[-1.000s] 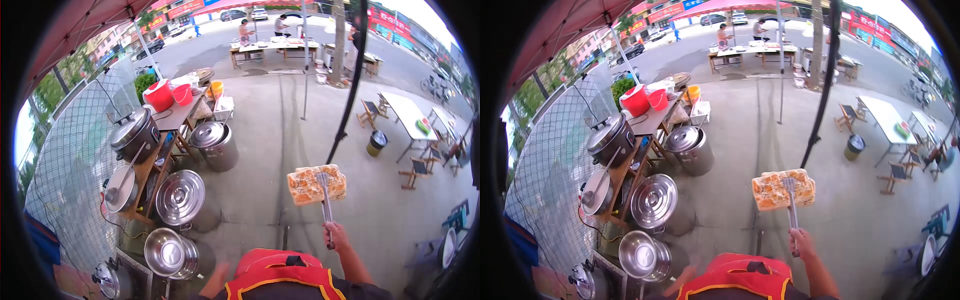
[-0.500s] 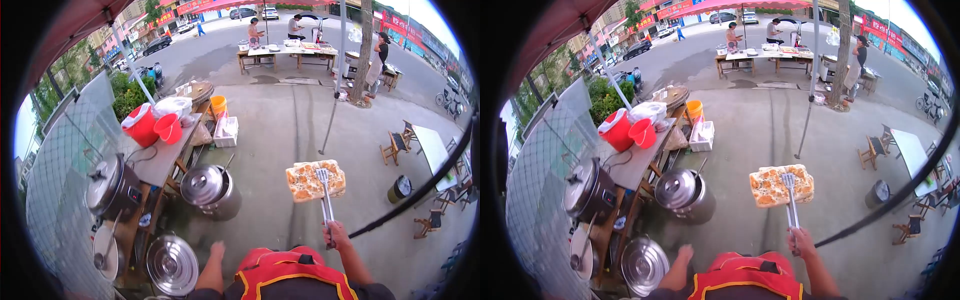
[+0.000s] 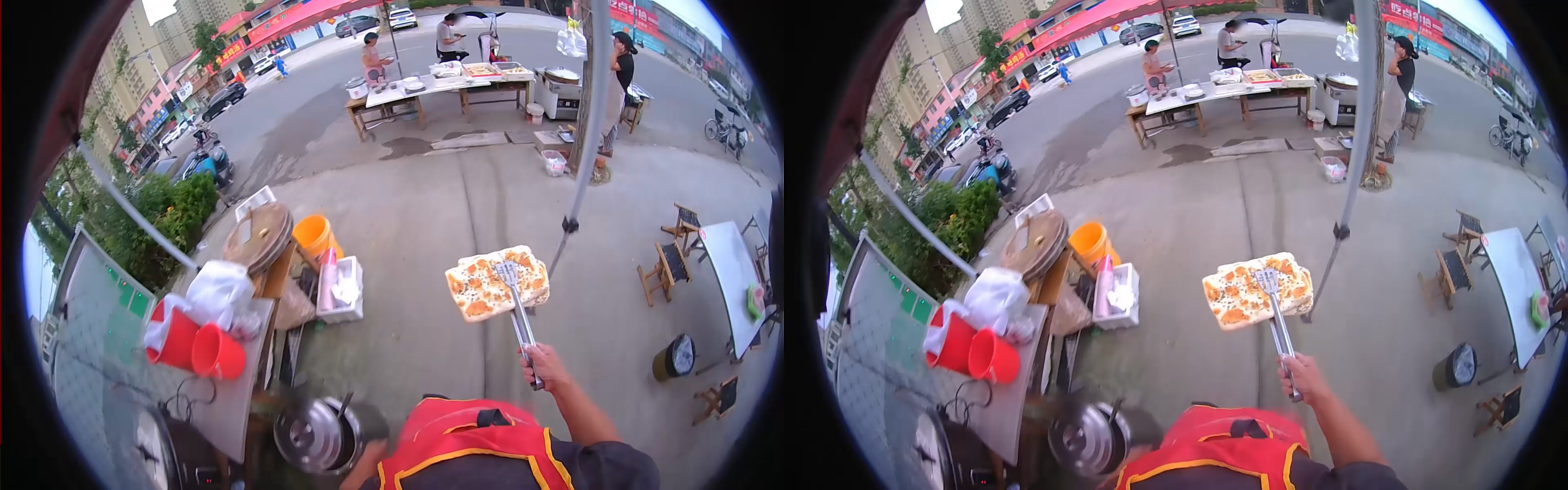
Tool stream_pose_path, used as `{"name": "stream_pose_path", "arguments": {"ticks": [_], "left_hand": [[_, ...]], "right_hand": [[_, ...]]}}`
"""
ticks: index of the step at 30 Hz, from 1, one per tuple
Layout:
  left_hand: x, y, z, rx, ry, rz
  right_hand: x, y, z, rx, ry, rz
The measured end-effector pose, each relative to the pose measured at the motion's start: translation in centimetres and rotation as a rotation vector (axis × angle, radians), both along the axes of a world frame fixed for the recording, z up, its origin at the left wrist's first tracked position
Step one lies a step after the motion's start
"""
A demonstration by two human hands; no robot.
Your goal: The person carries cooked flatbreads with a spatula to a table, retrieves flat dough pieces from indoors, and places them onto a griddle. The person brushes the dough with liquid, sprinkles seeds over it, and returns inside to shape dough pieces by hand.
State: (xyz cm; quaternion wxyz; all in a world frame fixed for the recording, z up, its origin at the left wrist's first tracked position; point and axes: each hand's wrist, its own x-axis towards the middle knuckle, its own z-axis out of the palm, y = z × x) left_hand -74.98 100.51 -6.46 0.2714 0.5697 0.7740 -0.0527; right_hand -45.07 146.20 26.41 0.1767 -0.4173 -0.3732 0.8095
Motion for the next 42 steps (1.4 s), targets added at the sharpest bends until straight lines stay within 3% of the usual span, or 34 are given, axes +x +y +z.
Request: {"name": "stream_pose_path", "arguments": {"ticks": [1,2,4,8,11,12,13,14,15,17,18,20,23,25,26,27,29,33,38,40,41,42], "left_hand": [[0.0,-1.2,0.4,0.151,0.060,0.056],[-1.1,-0.7,2.2,-0.306,-0.251,0.676],[-4.6,4.0,4.6,-0.455,-0.300,0.895],[-15.2,17.7,3.3,-0.436,-0.293,0.831],[-27.2,33.5,0.5,-0.250,-0.109,0.265],[-31.3,41.1,0.8,-0.132,-0.108,0.283],[-34.9,51.8,-1.7,0.064,-0.325,1.110],[-39.6,59.9,-2.2,0.276,-0.395,1.057],[-40.2,70.3,7.4,0.408,-0.323,0.855],[-44.4,87.4,13.5,0.545,-0.377,0.754],[-45.0,94.5,16.9,0.662,-0.550,0.764],[-46.6,105.8,19.6,0.815,-0.664,0.572],[-48.6,114.5,18.0,0.700,-0.602,0.497],[-50.2,115.6,10.1,0.543,-0.817,0.763],[-49.7,113.9,6.1,0.530,-0.788,0.899],[-48.9,112.5,7.1,0.219,-0.535,0.891],[-48.5,109.6,3.4,-0.139,-0.348,0.698],[-50.2,113.1,0.8,-0.461,-0.350,0.770],[-58.4,130.0,-4.2,-0.535,-0.329,0.660],[-63.7,142.7,-4.3,-0.479,-0.319,0.727],[-65.6,150.2,-2.7,-0.346,-0.363,0.896],[-66.3,158.4,0.3,0.033,-0.465,1.051]], "right_hand": [[-2.1,3.8,-0.4,-0.008,-0.001,0.001],[-3.9,7.1,-0.9,-0.019,-0.002,0.004],[-7.7,13.7,-1.9,0.012,0.005,-0.037],[-14.7,25.3,-4.1,-0.012,-0.022,-0.100],[-19.7,35.2,-3.5,-0.011,-0.050,-0.157],[-21.3,38.4,-3.0,-0.010,-0.053,-0.176],[-22.8,41.3,-2.8,-0.013,-0.050,-0.200],[-23.7,43.4,-2.9,-0.014,-0.053,-0.212],[-24.6,46.4,-3.0,-0.006,-0.050,-0.227],[-26.4,53.2,-4.1,0.024,-0.070,-0.248],[-27.2,57.0,-5.0,0.047,-0.090,-0.252],[-29.0,64.8,-6.6,0.090,-0.128,-0.247],[-31.2,77.2,-7.3,0.141,-0.158,-0.215],[-34.2,84.5,-8.3,0.106,-0.128,-0.210],[-35.8,88.0,-8.5,0.089,-0.118,-0.217],[-37.3,91.5,-8.4,0.076,-0.117,-0.221],[-39.4,97.7,-8.0,0.061,-0.129,-0.217],[-44.9,112.6,-10.0,0.119,-0.167,-0.212],[-50.8,128.2,-12.0,0.070,-0.166,-0.274],[-52.6,134.2,-11.6,0.043,-0.139,-0.275],[-53.2,136.9,-11.7,0.044,-0.137,-0.272],[-53.4,139.3,-11.9,0.048,-0.131,-0.268]]}}
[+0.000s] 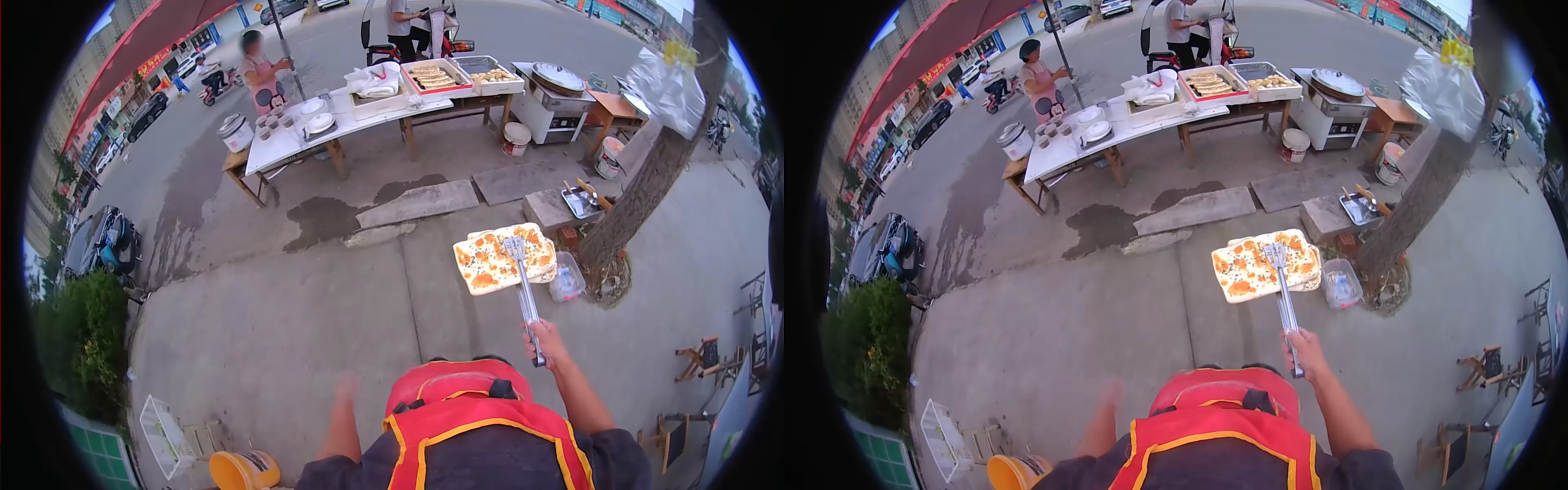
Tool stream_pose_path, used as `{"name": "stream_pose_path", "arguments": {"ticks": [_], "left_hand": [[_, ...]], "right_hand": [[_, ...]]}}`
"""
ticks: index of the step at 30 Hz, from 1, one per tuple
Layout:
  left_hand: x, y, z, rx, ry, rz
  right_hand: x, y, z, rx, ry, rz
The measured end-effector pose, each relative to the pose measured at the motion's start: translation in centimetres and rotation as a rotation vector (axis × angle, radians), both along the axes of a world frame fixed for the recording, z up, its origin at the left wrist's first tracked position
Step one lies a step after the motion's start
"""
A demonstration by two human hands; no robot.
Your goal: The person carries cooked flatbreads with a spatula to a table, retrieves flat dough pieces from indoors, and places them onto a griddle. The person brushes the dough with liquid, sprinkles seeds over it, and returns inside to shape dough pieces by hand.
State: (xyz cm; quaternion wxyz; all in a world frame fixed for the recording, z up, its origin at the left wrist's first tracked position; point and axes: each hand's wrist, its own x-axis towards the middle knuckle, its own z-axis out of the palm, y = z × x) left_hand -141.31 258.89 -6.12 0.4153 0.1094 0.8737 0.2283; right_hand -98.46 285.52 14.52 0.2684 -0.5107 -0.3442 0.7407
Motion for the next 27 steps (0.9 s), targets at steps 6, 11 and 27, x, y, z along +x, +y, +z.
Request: {"name": "stream_pose_path", "arguments": {"ticks": [6,11,27], "left_hand": [[-1.0,34.1,18.1,0.903,0.007,-0.135],[-1.1,39.4,4.5,0.681,0.104,0.009],[-4.1,60.5,-15.5,0.446,-0.317,0.563]], "right_hand": [[-3.5,20.2,-1.2,0.054,0.000,0.029],[-8.1,39.3,-5.0,0.014,0.044,0.089],[-24.8,83.0,-16.5,-0.010,0.098,0.197]]}}
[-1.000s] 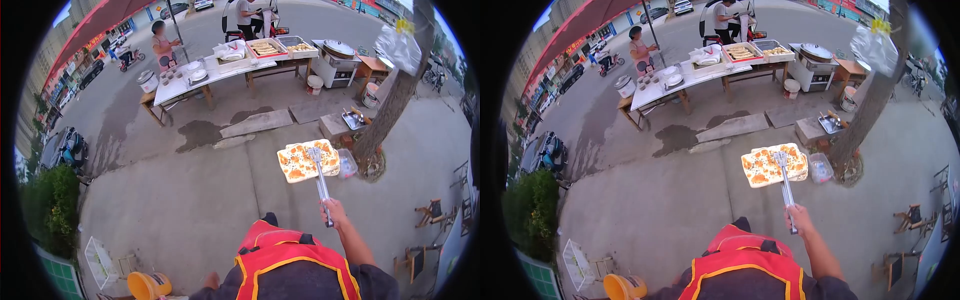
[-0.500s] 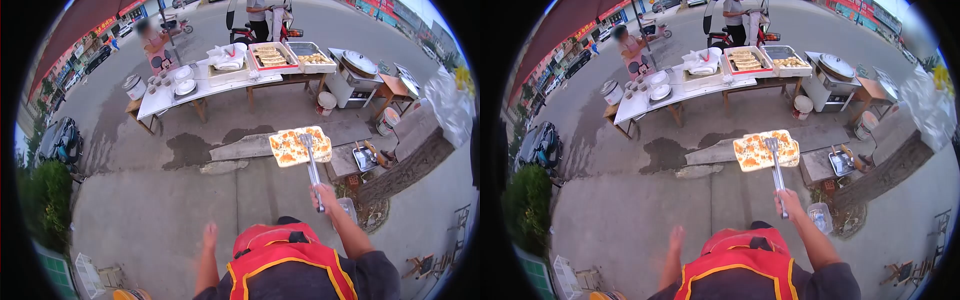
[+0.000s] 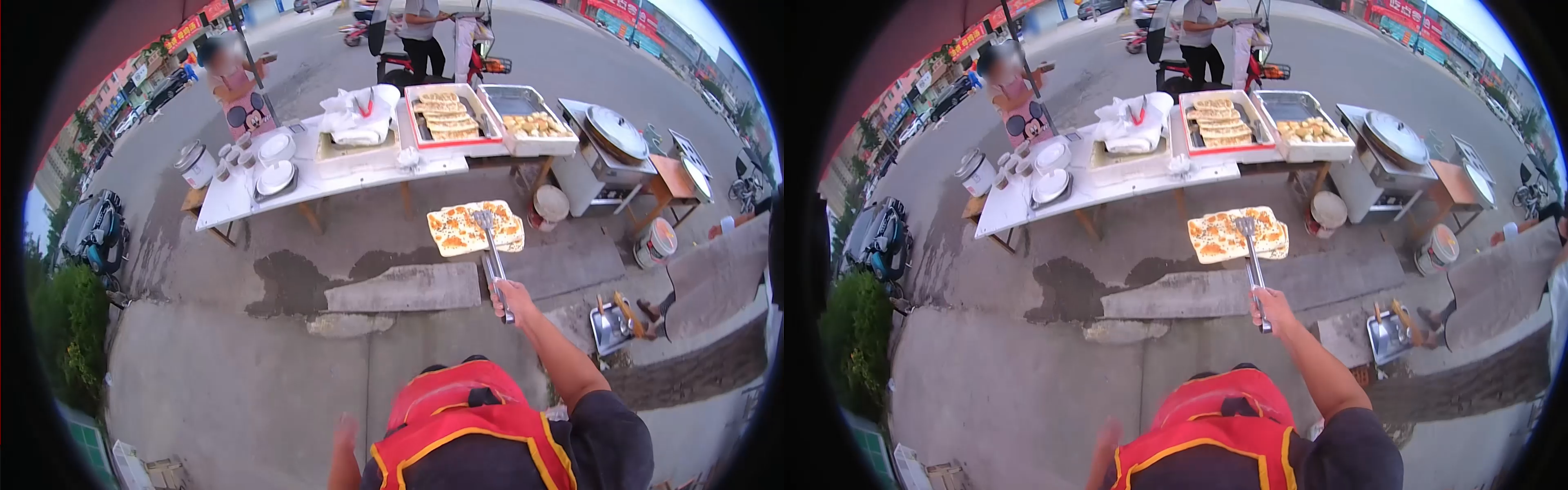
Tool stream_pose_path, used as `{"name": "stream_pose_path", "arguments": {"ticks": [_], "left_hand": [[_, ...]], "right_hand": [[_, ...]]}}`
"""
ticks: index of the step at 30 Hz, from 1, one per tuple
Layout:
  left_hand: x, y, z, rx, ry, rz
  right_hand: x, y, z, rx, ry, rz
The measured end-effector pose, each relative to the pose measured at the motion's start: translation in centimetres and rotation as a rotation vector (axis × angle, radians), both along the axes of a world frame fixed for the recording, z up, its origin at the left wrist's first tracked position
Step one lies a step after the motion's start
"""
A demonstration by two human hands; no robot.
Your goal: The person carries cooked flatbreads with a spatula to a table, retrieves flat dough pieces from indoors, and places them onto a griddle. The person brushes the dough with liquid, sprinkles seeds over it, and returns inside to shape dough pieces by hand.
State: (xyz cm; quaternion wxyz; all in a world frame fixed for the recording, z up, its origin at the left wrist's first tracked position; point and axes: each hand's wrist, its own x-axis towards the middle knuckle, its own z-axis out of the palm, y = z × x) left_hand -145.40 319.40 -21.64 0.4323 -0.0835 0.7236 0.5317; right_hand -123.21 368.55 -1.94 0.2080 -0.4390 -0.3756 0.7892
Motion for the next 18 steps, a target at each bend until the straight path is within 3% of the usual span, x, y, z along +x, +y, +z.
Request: {"name": "stream_pose_path", "arguments": {"ticks": [3,6,8,9,11,12,16,18], "left_hand": [[0.1,15.2,15.5,0.290,0.266,-0.097],[2.1,19.9,20.8,0.257,0.554,-0.236],[4.1,19.4,19.7,0.038,0.610,-0.241],[5.9,16.9,14.3,-0.006,0.576,-0.043],[10.9,14.9,15.5,-0.507,0.259,-0.196],[12.7,14.7,14.8,-0.578,0.176,-0.171],[19.1,17.5,12.9,-0.563,0.045,0.110],[20.7,19.0,12.8,-0.520,0.022,0.205]], "right_hand": [[-3.0,7.0,-0.9,0.023,-0.020,0.013],[-6.8,16.4,-1.6,0.057,-0.035,0.050],[-10.4,23.2,-2.1,0.045,-0.031,0.075],[-12.5,27.0,-2.0,0.039,-0.026,0.088],[-17.1,34.2,-1.5,0.054,0.022,0.097],[-19.4,36.9,-1.3,0.115,0.002,0.064],[-25.5,39.7,-6.0,0.070,0.052,-0.087],[-25.5,34.8,-9.7,0.041,0.046,0.042]]}}
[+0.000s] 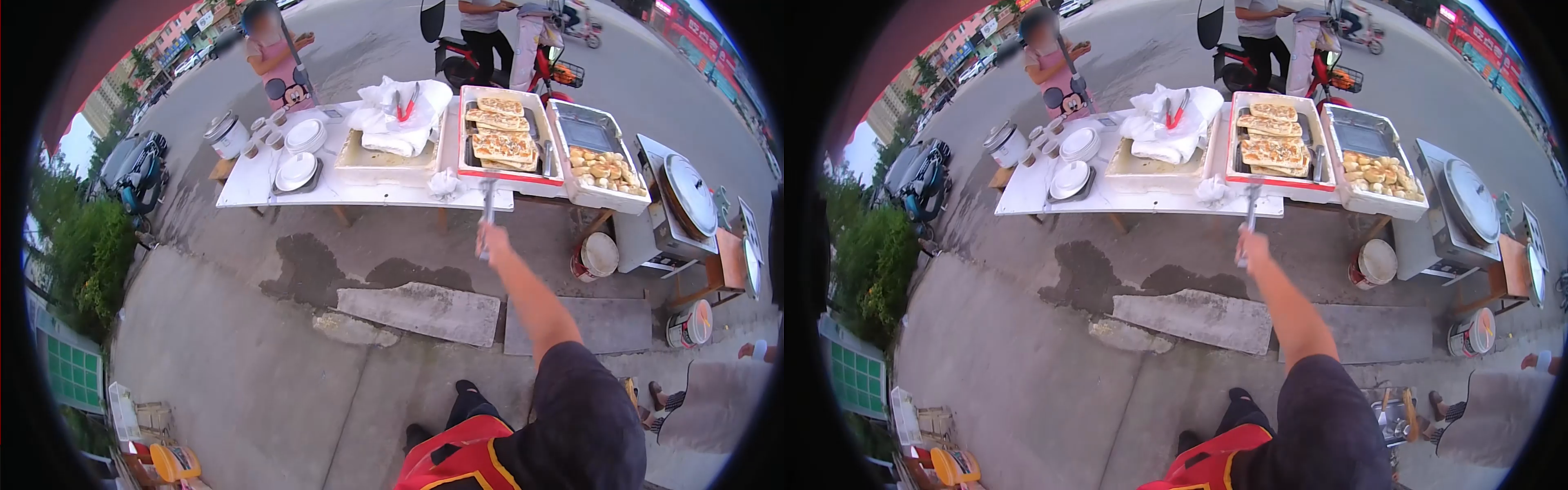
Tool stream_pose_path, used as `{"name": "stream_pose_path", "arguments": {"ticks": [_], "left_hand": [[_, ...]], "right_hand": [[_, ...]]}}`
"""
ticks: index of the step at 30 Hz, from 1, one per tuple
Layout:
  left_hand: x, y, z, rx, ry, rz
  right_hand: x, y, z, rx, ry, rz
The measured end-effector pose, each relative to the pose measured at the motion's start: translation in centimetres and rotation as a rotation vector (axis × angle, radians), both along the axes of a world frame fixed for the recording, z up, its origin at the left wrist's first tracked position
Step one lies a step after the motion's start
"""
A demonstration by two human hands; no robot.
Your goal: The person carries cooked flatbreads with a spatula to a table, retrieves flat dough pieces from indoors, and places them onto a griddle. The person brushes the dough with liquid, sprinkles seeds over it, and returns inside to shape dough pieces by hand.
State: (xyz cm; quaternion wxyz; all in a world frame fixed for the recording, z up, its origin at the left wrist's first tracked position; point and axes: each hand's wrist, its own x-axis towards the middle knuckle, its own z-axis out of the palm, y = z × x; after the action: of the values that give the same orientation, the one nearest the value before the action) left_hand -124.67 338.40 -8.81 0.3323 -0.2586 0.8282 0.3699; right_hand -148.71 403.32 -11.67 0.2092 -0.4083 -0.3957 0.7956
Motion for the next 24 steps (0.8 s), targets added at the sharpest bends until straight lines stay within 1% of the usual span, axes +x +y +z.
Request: {"name": "stream_pose_path", "arguments": {"ticks": [1,3,5,6,7,8,9,10,12,14,15,16,17,18,19,20,21,22,23,24], "left_hand": [[0.7,0.4,0.0,0.023,0.008,0.042],[1.9,0.8,0.1,0.063,0.027,0.122],[3.1,0.5,0.3,0.099,0.055,0.194],[4.0,0.1,0.3,0.118,0.073,0.235],[5.0,-0.6,0.2,0.136,0.088,0.272],[6.5,-1.6,0.2,0.156,0.107,0.326],[9.1,-3.3,-0.5,0.175,0.127,0.394],[11.3,-4.7,-1.0,0.191,0.141,0.455],[16.5,-7.8,-2.4,0.223,0.174,0.594],[22.0,-10.9,-4.5,0.220,0.214,0.702],[24.6,-11.8,-5.6,0.155,0.238,0.714],[27.2,-12.8,-6.7,-0.009,0.260,0.660],[29.9,-13.7,-7.8,-0.179,0.269,0.610],[32.1,-14.1,-8.4,-0.222,0.236,0.725],[34.1,-14.7,-8.5,-0.260,0.202,0.833],[35.7,-15.7,-8.0,-0.229,0.203,0.898],[36.8,-16.6,-7.4,-0.198,0.212,0.952],[37.4,-17.7,-6.7,-0.187,0.189,0.961],[37.9,-19.4,-5.9,-0.175,0.167,0.955],[38.5,-21.6,-5.4,-0.166,0.148,0.930]], "right_hand": [[0.9,-4.1,-1.3,0.129,-0.096,0.105],[2.4,-12.1,-11.7,0.576,-0.426,0.408],[7.5,-23.1,-8.9,0.705,-0.546,0.728],[9.5,-27.2,-7.3,0.621,-0.520,1.046],[11.4,-31.7,-6.9,0.557,-0.526,1.182],[14.4,-36.4,-8.0,0.687,-0.329,1.284],[16.6,-42.3,-8.2,0.832,-0.084,1.443],[16.9,-44.7,-2.8,0.716,-0.153,1.633],[17.8,-49.8,-4.1,0.794,-0.077,1.803],[18.0,-53.2,-5.9,0.864,0.025,1.762],[16.8,-54.4,-4.1,0.929,-0.121,1.868],[16.3,-54.9,-5.4,0.971,-0.005,1.778],[15.2,-55.7,-2.3,0.974,-0.180,1.862],[14.3,-55.6,-4.9,1.119,-0.233,1.808],[13.6,-55.3,-5.4,1.216,-0.251,1.775],[12.8,-54.5,-7.8,1.244,-0.304,1.705],[11.5,-53.2,-10.5,1.388,-0.384,1.636],[10.5,-53.2,-9.5,1.626,-0.465,1.783],[8.5,-53.2,-8.7,2.052,-0.242,2.224],[3.3,-49.5,-15.6,2.132,0.174,2.449]]}}
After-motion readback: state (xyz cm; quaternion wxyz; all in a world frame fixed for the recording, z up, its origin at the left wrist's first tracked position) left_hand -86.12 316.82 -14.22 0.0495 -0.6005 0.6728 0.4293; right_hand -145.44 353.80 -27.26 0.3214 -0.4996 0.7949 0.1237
